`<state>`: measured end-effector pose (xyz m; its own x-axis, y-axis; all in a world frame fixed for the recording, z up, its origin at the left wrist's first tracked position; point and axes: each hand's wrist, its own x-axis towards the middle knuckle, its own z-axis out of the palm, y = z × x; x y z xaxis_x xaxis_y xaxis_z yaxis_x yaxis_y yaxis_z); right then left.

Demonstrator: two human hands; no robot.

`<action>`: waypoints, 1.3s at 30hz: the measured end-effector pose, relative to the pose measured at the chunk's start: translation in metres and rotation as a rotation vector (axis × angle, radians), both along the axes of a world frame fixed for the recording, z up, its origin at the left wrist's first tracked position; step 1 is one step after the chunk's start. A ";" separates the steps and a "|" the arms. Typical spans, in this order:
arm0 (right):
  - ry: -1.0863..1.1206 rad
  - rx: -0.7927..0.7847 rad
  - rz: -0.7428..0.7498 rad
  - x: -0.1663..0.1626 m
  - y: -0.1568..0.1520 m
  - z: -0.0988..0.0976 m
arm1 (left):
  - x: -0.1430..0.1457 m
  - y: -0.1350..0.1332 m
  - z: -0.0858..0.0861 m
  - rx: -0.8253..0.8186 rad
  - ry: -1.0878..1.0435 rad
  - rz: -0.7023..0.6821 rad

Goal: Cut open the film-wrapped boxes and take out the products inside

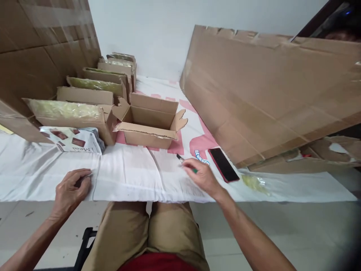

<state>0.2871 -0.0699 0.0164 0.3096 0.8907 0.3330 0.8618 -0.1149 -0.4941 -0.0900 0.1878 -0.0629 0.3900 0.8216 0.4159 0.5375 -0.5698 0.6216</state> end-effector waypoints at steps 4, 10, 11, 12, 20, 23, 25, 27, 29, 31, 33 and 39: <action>-0.202 -0.013 -0.274 0.071 -0.042 -0.013 | 0.002 -0.005 0.005 0.009 0.015 0.035; -0.369 -0.122 -0.325 0.104 -0.065 -0.036 | 0.005 -0.011 0.012 -0.027 0.025 0.043; -0.395 -0.140 -0.322 0.104 -0.067 -0.038 | 0.006 -0.012 0.013 -0.032 0.024 0.039; -0.418 -0.157 -0.319 0.104 -0.068 -0.040 | 0.006 -0.013 0.014 -0.034 0.023 0.037; -0.490 -0.272 -0.206 0.095 -0.075 -0.046 | 0.008 -0.016 0.016 -0.034 0.033 0.033; -0.463 -0.289 -0.177 0.097 -0.079 -0.045 | 0.008 -0.015 0.015 -0.024 0.037 0.035; -0.436 -0.277 -0.176 0.100 -0.082 -0.041 | 0.007 -0.012 0.014 -0.013 0.033 0.036; -0.416 -0.234 -0.196 0.102 -0.083 -0.035 | 0.006 -0.009 0.012 -0.001 0.031 0.036; -0.354 -0.139 -0.231 0.101 -0.079 -0.029 | 0.007 -0.009 0.014 0.002 0.044 0.013; -0.229 -0.036 -0.238 0.097 -0.071 -0.022 | 0.012 -0.013 0.020 -0.006 0.047 -0.033; -0.079 0.027 -0.210 0.089 -0.056 -0.017 | 0.023 -0.021 0.031 -0.022 0.003 -0.074; 0.227 0.002 -0.273 0.062 0.017 -0.007 | 0.098 -0.028 0.048 -0.325 -0.282 -0.140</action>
